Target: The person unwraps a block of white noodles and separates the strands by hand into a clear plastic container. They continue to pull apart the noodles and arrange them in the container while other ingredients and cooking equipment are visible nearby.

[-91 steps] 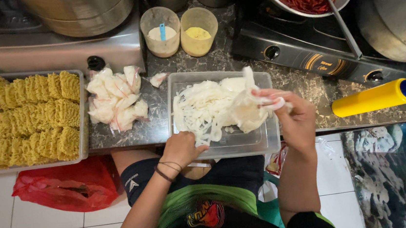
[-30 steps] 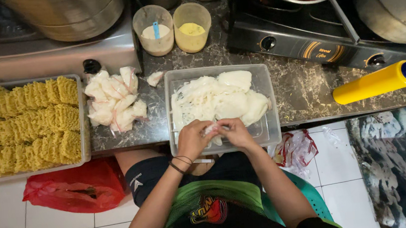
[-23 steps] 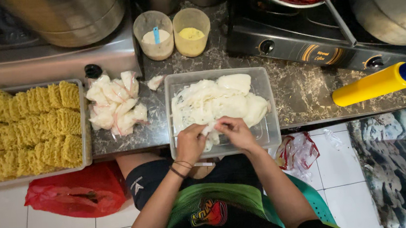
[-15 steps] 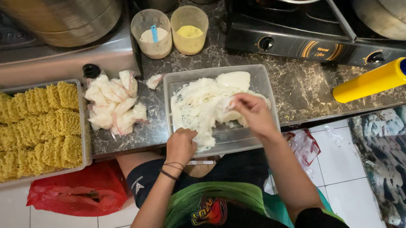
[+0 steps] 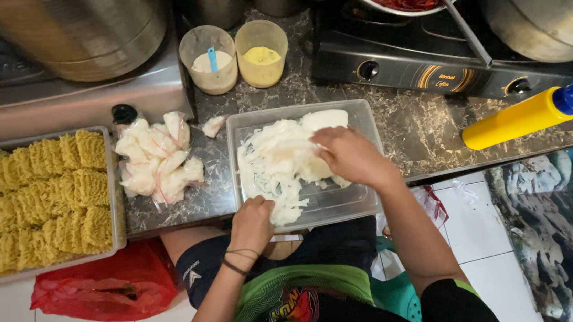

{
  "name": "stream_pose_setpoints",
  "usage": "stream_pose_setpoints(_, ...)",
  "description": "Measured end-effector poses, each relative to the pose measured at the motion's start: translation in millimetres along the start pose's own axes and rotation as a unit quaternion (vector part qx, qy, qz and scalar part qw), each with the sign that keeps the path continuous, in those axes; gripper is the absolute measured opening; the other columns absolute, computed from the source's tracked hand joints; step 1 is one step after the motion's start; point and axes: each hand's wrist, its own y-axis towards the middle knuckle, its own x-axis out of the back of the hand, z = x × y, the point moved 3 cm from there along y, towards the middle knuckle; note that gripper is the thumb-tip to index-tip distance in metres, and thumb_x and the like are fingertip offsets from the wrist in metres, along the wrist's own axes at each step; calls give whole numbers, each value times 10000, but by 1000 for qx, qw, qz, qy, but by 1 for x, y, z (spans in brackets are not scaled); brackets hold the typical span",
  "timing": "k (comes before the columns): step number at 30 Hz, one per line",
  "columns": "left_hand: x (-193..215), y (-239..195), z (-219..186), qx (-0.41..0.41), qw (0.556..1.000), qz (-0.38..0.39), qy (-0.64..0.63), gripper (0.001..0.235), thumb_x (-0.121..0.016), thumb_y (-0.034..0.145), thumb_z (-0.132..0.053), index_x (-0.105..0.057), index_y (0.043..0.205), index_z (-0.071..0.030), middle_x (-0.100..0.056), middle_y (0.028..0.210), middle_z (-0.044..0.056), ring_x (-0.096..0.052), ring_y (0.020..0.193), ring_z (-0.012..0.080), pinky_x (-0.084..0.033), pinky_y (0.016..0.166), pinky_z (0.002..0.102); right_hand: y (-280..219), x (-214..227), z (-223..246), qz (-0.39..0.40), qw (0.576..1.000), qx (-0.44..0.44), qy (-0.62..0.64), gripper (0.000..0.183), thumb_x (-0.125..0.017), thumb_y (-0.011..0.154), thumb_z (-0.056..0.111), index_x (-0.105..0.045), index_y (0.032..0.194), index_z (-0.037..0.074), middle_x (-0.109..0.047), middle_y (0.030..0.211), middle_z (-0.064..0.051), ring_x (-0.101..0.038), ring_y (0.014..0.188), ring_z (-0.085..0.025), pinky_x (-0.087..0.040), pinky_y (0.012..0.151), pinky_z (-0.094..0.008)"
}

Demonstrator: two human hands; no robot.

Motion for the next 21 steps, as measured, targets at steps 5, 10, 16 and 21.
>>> stream_pose_setpoints(5,33,-1,-15,-13,996,-15,-85,471,-787,632,-96,-726,1096,-38,-677,1064,139,-641,1014,351,-531,867,430,-7,-67,-24,14,972,-62,-228,623,-703,760,98,-644,1376,175,-657,1095,-204,-583,1089,-392,-329,995,-693)
stream_pose_setpoints(10,24,18,-26,32,981,63,-180,406,-816,780,-263,-730,1136,-87,-724,1081,84,-676,1047,300,-538,908,394,-24,-100,-44,-64,969,-54,-233,259,-681,786,89,-717,1039,131,-689,895,-114,-667,995,-304,-402,1022,-589)
stream_pose_setpoints(16,10,38,-39,34,984,42,-170,532,-808,791,-309,-675,1241,-59,-684,1164,113,-667,1057,313,-533,888,403,-32,-86,-39,-86,991,-95,-34,193,-717,790,50,-770,951,141,-728,809,-127,-687,811,-319,-511,934,-501)
stream_pose_setpoints(21,4,49,-42,-66,975,-68,-200,546,-781,809,-278,-644,1266,-12,-611,1252,153,-641,1039,352,-533,834,426,-47,-50,1,-168,978,-18,122,142,-745,812,41,-778,940,92,-786,918,-112,-739,846,-299,-459,1048,-527)
